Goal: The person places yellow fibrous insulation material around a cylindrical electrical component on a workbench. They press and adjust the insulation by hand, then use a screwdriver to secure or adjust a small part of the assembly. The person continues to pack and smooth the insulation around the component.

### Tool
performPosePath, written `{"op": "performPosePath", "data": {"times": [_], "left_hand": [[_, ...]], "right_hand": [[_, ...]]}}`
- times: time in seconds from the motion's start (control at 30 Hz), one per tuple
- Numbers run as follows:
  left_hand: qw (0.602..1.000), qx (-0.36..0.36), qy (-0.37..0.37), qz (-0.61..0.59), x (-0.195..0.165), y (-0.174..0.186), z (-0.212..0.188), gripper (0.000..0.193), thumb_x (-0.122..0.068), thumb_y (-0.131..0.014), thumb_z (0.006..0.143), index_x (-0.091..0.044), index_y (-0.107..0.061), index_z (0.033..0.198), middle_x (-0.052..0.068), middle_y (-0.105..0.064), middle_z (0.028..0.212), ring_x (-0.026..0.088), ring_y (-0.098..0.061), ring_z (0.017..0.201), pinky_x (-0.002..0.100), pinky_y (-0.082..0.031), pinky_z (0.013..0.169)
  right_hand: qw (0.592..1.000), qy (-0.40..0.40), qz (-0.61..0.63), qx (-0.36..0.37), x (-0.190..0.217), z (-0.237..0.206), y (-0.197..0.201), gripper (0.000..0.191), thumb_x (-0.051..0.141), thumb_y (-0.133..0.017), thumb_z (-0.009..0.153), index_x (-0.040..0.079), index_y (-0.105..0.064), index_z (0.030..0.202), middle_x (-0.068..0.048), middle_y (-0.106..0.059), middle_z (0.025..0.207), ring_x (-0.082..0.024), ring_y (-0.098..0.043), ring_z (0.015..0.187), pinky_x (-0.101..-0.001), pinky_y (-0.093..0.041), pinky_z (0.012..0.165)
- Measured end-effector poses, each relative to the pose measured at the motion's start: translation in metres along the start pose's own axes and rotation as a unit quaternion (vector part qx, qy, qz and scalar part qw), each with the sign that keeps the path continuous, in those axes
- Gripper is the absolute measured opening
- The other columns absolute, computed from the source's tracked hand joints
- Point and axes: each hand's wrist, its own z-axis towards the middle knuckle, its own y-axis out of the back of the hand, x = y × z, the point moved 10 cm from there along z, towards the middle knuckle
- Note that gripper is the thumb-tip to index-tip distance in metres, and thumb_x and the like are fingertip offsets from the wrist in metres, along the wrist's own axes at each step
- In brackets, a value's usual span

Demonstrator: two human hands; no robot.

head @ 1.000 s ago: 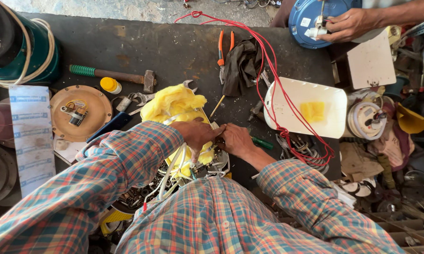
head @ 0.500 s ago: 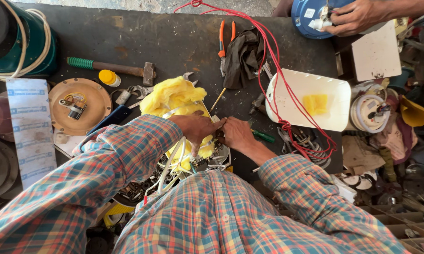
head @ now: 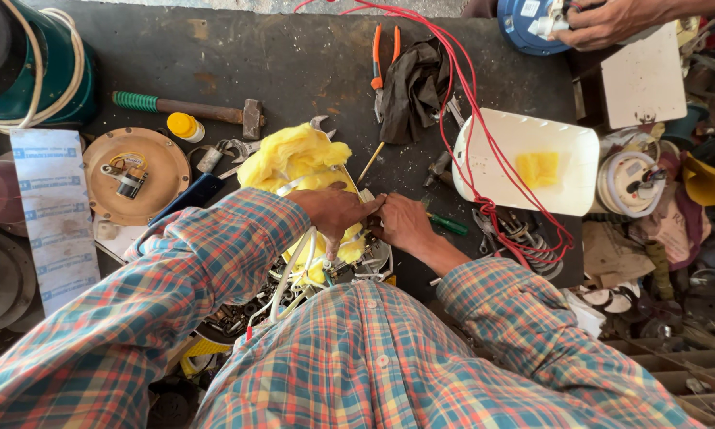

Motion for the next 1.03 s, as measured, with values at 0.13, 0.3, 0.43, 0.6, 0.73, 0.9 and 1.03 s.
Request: {"op": "performPosePath", "data": {"times": [0.13,0.3,0.43,0.6,0.73,0.9,1.03], "left_hand": [[1.0,0.006,0.006,-0.002,0.0,0.0,0.002,0.155,-0.034,-0.101,0.05,-0.002,-0.001,0.164,0.018,-0.076,0.095,0.037,-0.069,0.098,0.042,-0.04,0.104],[1.0,0.011,0.006,-0.002,0.001,-0.002,0.003,0.156,-0.034,-0.101,0.051,-0.001,0.001,0.163,0.018,-0.075,0.099,0.036,-0.068,0.102,0.043,-0.038,0.105],[1.0,-0.004,0.002,-0.015,0.005,-0.001,0.003,0.157,-0.033,-0.102,0.049,-0.001,0.002,0.163,0.018,-0.075,0.1,0.036,-0.067,0.105,0.043,-0.038,0.106],[1.0,0.003,0.004,-0.01,0.003,-0.003,0.003,0.157,-0.035,-0.101,0.05,-0.002,0.002,0.164,0.019,-0.074,0.102,0.038,-0.067,0.106,0.043,-0.04,0.105],[1.0,0.0,-0.001,-0.002,0.002,0.001,0.004,0.157,-0.035,-0.101,0.05,-0.002,0.001,0.163,0.02,-0.074,0.102,0.039,-0.066,0.108,0.043,-0.039,0.106],[1.0,-0.015,-0.006,-0.01,0.001,0.003,-0.002,0.157,-0.032,-0.101,0.049,-0.002,0.001,0.163,0.02,-0.073,0.105,0.039,-0.065,0.11,0.044,-0.039,0.106],[1.0,-0.02,0.006,-0.023,0.003,0.007,-0.01,0.153,-0.03,-0.101,0.049,-0.006,-0.002,0.164,0.021,-0.066,0.124,0.041,-0.058,0.122,0.046,-0.042,0.108]], "right_hand": [[1.0,0.004,-0.013,0.021,-0.002,0.001,-0.002,0.022,0.024,-0.084,0.072,0.008,-0.076,0.085,-0.007,-0.069,0.078,-0.026,-0.065,0.08,-0.0424,-0.053,0.066],[0.999,0.028,-0.012,0.015,0.003,0.001,0.002,0.022,0.023,-0.083,0.073,0.007,-0.077,0.088,-0.008,-0.07,0.08,-0.027,-0.066,0.08,-0.0429,-0.054,0.065],[1.0,0.004,0.0,0.03,-0.003,0.007,-0.005,0.02,0.022,-0.084,0.074,0.008,-0.077,0.085,-0.008,-0.07,0.08,-0.027,-0.067,0.08,-0.0435,-0.054,0.063],[1.0,0.018,-0.005,0.01,-0.002,0.004,-0.003,0.021,0.023,-0.085,0.071,0.008,-0.075,0.083,-0.007,-0.07,0.08,-0.027,-0.067,0.08,-0.0424,-0.055,0.065],[0.999,0.043,-0.002,0.0,0.0,0.002,0.003,0.021,0.022,-0.085,0.07,0.009,-0.076,0.083,-0.006,-0.07,0.081,-0.027,-0.067,0.081,-0.0424,-0.055,0.067],[1.0,0.005,0.013,0.028,-0.001,0.002,-0.004,0.019,0.023,-0.083,0.072,0.01,-0.077,0.086,-0.007,-0.071,0.085,-0.028,-0.067,0.085,-0.044,-0.055,0.066],[0.997,-0.023,-0.01,0.075,-0.003,0.009,-0.012,0.019,0.026,-0.082,0.075,0.013,-0.078,0.089,-0.006,-0.072,0.088,-0.028,-0.068,0.089,-0.0444,-0.056,0.071]]}}
